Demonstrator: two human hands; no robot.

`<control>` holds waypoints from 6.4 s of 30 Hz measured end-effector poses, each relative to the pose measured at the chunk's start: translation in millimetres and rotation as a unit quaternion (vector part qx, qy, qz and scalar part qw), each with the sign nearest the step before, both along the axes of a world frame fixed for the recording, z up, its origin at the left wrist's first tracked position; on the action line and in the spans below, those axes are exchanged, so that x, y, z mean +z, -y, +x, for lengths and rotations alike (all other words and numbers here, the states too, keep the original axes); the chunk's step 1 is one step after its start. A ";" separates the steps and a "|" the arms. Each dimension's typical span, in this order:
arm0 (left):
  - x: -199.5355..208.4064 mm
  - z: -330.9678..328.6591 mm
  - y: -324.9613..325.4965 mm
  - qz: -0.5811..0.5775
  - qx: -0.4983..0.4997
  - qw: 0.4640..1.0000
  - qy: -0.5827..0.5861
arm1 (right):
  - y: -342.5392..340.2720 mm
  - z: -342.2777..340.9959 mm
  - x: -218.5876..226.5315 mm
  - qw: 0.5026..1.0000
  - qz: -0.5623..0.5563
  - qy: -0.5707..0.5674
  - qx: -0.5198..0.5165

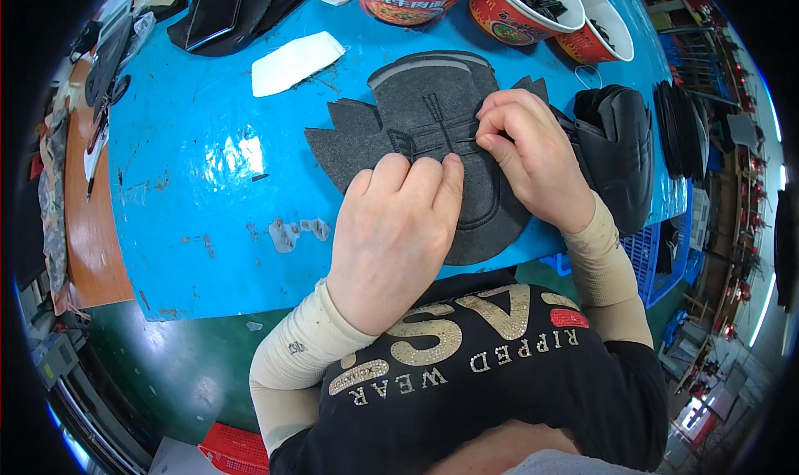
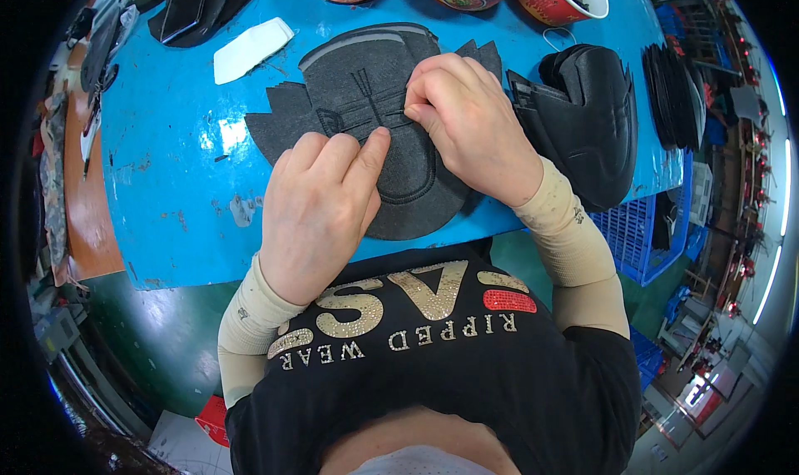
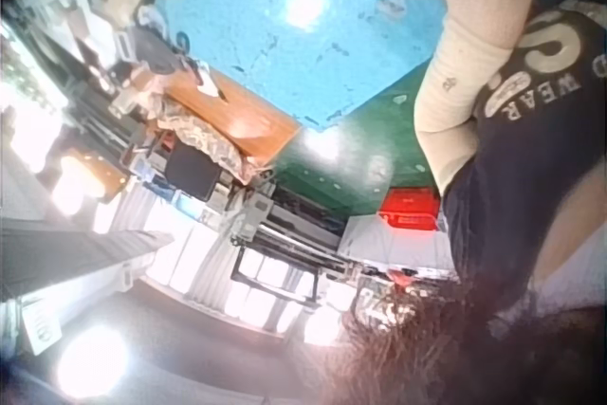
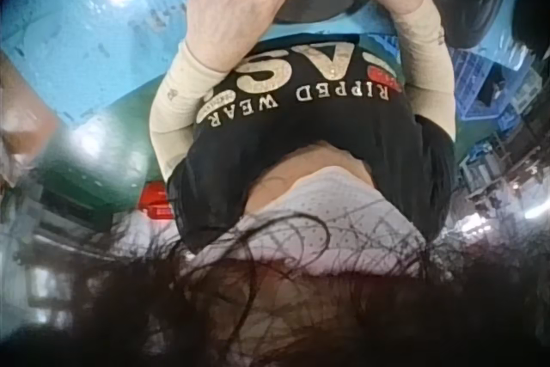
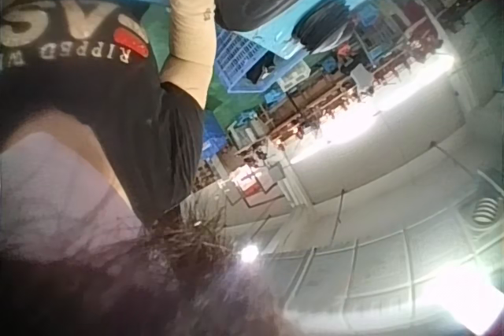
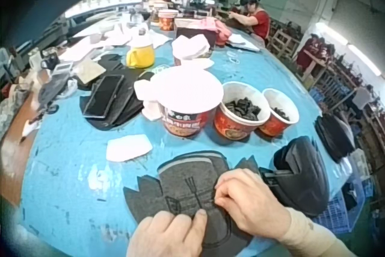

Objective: The person inserts small black plastic components by hand into designated slots on a shoe upper part.

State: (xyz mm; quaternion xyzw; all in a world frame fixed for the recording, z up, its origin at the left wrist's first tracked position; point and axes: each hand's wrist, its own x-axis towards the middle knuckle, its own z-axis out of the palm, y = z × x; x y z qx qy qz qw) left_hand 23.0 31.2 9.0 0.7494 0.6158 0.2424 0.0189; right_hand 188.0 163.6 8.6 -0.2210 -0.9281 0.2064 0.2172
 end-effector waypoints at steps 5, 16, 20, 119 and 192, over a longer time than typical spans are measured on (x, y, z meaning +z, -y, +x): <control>2.5 -1.5 -0.7 -0.002 -0.005 1.000 0.013 | -4.2 -2.9 4.5 1.000 0.014 0.007 0.007; 1.8 1.9 -7.8 0.004 0.016 0.999 0.045 | -4.3 -4.7 -0.2 0.999 0.044 -0.009 0.013; 3.9 -0.1 -4.6 -0.011 -0.003 0.998 0.061 | -4.9 -6.1 -1.6 0.998 0.059 -0.013 0.014; 12.1 -2.6 -28.3 0.006 -0.011 0.995 -0.101 | 4.5 3.2 5.5 0.970 0.236 0.049 0.020; -6.2 -26.4 -2.0 0.018 0.025 1.000 0.005 | 27.7 -20.7 -6.0 0.977 0.189 -0.060 -0.077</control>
